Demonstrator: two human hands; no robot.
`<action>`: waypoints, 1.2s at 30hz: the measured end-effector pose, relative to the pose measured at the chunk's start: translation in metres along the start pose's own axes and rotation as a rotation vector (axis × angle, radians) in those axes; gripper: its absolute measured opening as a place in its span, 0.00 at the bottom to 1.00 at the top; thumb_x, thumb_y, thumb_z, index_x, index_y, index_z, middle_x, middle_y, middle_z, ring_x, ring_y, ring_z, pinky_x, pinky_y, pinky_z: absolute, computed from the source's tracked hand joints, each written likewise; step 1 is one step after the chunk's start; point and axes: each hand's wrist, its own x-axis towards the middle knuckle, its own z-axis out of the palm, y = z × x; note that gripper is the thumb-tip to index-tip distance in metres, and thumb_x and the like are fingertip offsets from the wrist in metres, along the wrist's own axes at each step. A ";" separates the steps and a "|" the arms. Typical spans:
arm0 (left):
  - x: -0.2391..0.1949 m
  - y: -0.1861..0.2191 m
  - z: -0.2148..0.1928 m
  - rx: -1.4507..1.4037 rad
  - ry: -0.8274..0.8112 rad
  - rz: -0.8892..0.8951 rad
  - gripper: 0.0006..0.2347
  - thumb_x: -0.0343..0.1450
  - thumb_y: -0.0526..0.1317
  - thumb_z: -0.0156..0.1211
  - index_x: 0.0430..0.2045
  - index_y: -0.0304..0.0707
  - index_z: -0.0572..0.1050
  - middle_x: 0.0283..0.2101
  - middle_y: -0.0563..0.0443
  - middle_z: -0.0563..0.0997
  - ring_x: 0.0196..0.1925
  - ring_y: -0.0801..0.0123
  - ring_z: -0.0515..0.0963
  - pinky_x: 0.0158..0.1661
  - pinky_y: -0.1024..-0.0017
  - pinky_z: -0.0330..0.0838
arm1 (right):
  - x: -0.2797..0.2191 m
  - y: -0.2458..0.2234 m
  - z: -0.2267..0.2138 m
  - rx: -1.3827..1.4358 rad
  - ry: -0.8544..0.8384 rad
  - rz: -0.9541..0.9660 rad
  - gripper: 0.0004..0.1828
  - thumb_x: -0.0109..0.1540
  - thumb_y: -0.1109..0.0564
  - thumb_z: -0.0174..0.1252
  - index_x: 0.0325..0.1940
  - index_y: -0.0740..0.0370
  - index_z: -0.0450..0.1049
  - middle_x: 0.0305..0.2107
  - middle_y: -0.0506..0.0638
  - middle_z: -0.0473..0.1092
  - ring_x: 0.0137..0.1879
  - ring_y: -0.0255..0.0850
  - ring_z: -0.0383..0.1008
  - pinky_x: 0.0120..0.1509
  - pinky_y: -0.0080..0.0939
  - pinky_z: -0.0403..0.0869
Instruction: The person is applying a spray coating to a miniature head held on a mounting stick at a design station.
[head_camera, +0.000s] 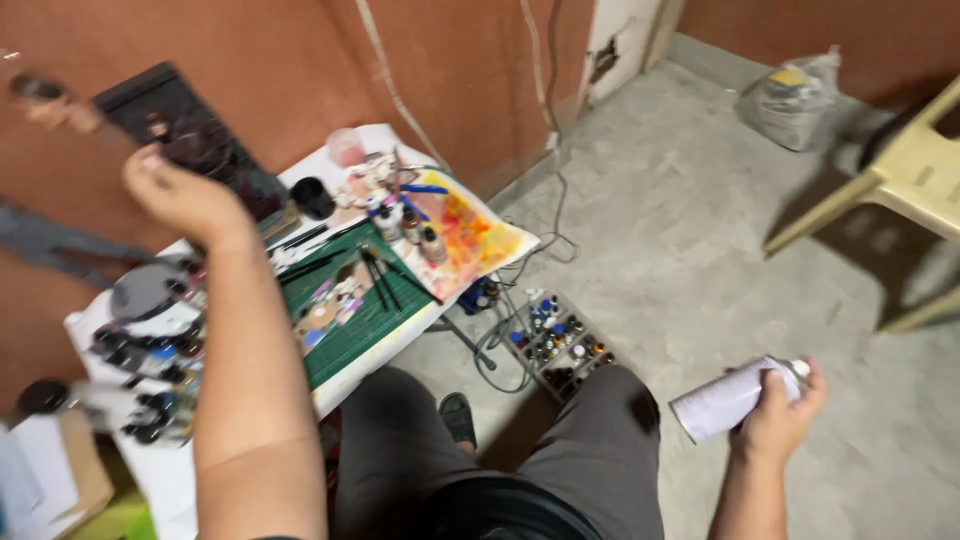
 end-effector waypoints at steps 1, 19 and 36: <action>0.001 0.022 0.002 -0.039 -0.057 -0.019 0.09 0.75 0.35 0.45 0.34 0.33 0.77 0.37 0.45 0.81 0.42 0.60 0.80 0.48 0.64 0.73 | 0.002 0.001 0.001 -0.437 0.050 -0.259 0.24 0.67 0.52 0.60 0.65 0.52 0.62 0.47 0.58 0.68 0.45 0.50 0.71 0.51 0.47 0.72; -0.081 0.225 -0.079 -0.508 -0.759 -0.716 0.05 0.75 0.27 0.48 0.39 0.36 0.70 0.35 0.44 0.81 0.31 0.75 0.72 0.35 0.78 0.67 | 0.003 0.006 0.008 -0.340 0.065 -0.280 0.29 0.71 0.64 0.49 0.75 0.48 0.53 0.45 0.60 0.66 0.38 0.47 0.73 0.46 0.48 0.79; -0.182 0.283 -0.116 -0.984 -1.117 -1.050 0.02 0.76 0.28 0.48 0.37 0.34 0.67 0.32 0.36 0.77 0.24 0.74 0.65 0.27 0.79 0.59 | -0.031 -0.004 0.093 -0.244 -0.234 -0.219 0.33 0.66 0.60 0.53 0.74 0.49 0.51 0.51 0.58 0.66 0.40 0.55 0.74 0.46 0.54 0.76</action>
